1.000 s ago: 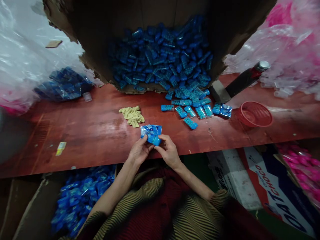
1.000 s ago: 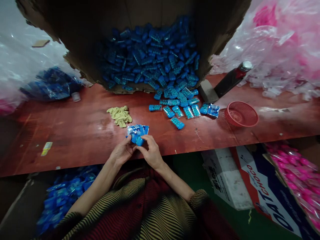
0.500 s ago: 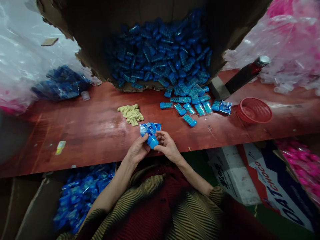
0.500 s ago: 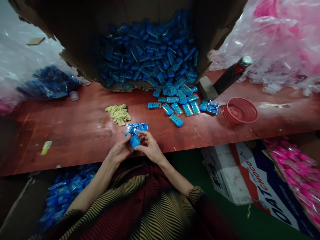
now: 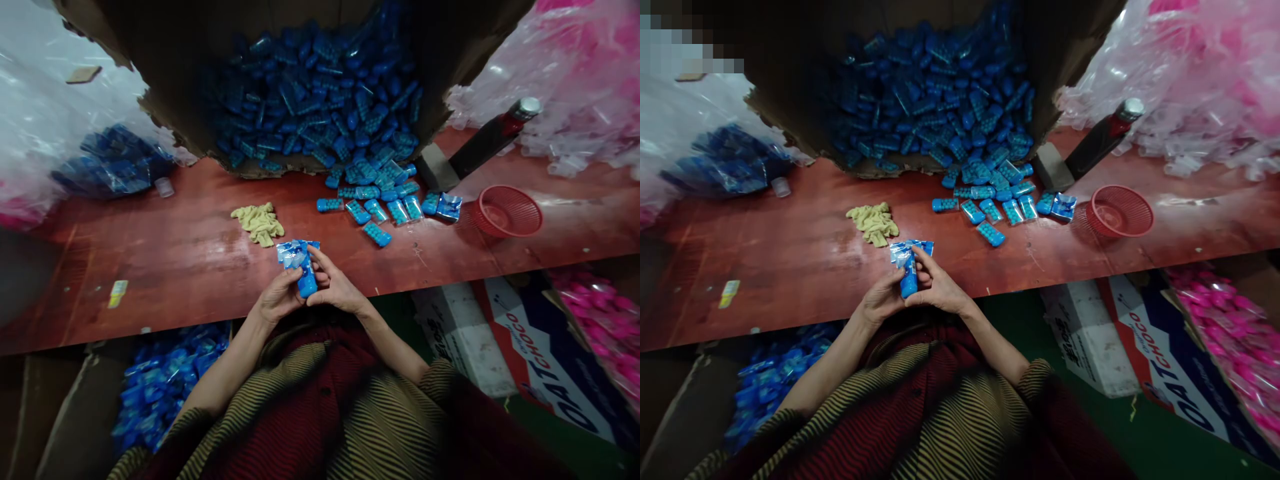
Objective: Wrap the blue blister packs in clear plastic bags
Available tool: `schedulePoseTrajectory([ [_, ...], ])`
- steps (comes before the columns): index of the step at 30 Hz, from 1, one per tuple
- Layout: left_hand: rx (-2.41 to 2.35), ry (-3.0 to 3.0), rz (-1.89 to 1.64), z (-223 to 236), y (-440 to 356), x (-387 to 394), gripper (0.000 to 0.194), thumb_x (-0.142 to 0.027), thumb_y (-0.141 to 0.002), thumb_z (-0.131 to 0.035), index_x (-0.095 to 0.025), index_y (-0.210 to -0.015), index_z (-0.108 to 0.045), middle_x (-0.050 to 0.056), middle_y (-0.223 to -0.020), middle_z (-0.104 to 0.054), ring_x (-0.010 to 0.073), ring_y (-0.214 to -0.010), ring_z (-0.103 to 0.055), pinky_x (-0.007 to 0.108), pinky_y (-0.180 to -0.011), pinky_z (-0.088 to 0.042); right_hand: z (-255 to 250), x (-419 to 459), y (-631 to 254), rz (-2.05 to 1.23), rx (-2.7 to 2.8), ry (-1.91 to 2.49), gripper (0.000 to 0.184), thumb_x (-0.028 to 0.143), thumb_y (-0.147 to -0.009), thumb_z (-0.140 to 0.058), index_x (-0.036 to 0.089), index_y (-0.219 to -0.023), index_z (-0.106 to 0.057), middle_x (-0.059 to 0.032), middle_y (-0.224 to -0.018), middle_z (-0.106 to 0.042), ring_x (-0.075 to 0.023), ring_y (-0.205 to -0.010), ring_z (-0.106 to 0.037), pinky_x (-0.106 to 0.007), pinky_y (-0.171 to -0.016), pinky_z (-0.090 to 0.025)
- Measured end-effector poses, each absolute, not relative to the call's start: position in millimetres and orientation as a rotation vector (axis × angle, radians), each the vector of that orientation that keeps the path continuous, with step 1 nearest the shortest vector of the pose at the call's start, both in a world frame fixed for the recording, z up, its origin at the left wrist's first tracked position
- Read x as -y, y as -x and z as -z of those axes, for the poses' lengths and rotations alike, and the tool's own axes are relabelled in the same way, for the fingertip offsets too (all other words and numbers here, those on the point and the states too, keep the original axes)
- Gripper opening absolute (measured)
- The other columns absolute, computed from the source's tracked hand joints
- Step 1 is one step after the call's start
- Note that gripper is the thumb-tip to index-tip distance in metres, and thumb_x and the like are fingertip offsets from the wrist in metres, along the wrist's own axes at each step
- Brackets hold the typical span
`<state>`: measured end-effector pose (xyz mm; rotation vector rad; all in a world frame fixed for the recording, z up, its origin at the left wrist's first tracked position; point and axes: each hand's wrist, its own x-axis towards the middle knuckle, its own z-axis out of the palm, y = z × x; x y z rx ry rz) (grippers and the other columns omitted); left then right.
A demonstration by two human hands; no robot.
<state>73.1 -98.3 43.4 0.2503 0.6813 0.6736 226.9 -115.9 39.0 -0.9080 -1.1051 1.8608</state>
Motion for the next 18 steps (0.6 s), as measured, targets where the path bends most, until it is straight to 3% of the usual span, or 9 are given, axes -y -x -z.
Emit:
schedulePoseTrajectory([
  [3, -0.667, -0.244, -0.682, -43, -75, 99, 0.016, -0.016, -0.079, -0.059, -0.01, -0.093, -0.063, 0.009, -0.079, -0.072, 0.0195, -0.075, -0.069, 0.028, -0.069, -0.056, -41, 116, -227, -1.897, 1.066, 0.905, 0.109, 0.016, -0.053, -0.08, 0.036, -0.144, -0.024, 0.0011, -0.115, -0.052, -0.004, -0.067, -0.054, -0.018, -0.065, -0.051],
  [10, -0.649, -0.221, -0.7, -49, -81, 103, 0.014, -0.017, -0.08, -0.058, -0.01, -0.092, -0.063, 0.009, -0.079, -0.072, 0.0171, -0.067, -0.068, 0.025, -0.06, -0.056, -44, 112, -232, -1.951, 1.042, 0.858, 0.104, 0.012, -0.054, -0.077, 0.033, -0.143, -0.028, 0.0049, -0.096, -0.055, -0.0021, -0.058, -0.048, -0.014, -0.056, -0.047],
  [13, -0.667, -0.216, -0.722, -51, -83, 106, 0.014, -0.017, -0.08, -0.059, -0.01, -0.091, -0.063, 0.009, -0.079, -0.072, 0.0171, -0.068, -0.068, 0.024, -0.059, -0.056, -43, 111, -233, -1.953, 1.049, 0.848, 0.104, 0.014, -0.053, -0.078, 0.033, -0.143, -0.028, 0.0036, -0.102, -0.056, -0.0031, -0.061, -0.05, -0.014, -0.056, -0.047],
  [18, -0.699, -0.222, -0.741, -55, -84, 110, 0.014, -0.019, -0.079, -0.063, -0.011, -0.09, -0.063, 0.008, -0.077, -0.071, 0.0174, -0.069, -0.068, 0.025, -0.063, -0.056, -40, 111, -234, -1.954, 1.025, 0.827, 0.104, 0.014, -0.051, -0.079, 0.035, -0.141, -0.032, -0.0002, -0.13, -0.047, -0.0052, -0.074, -0.054, -0.015, -0.064, -0.049],
])
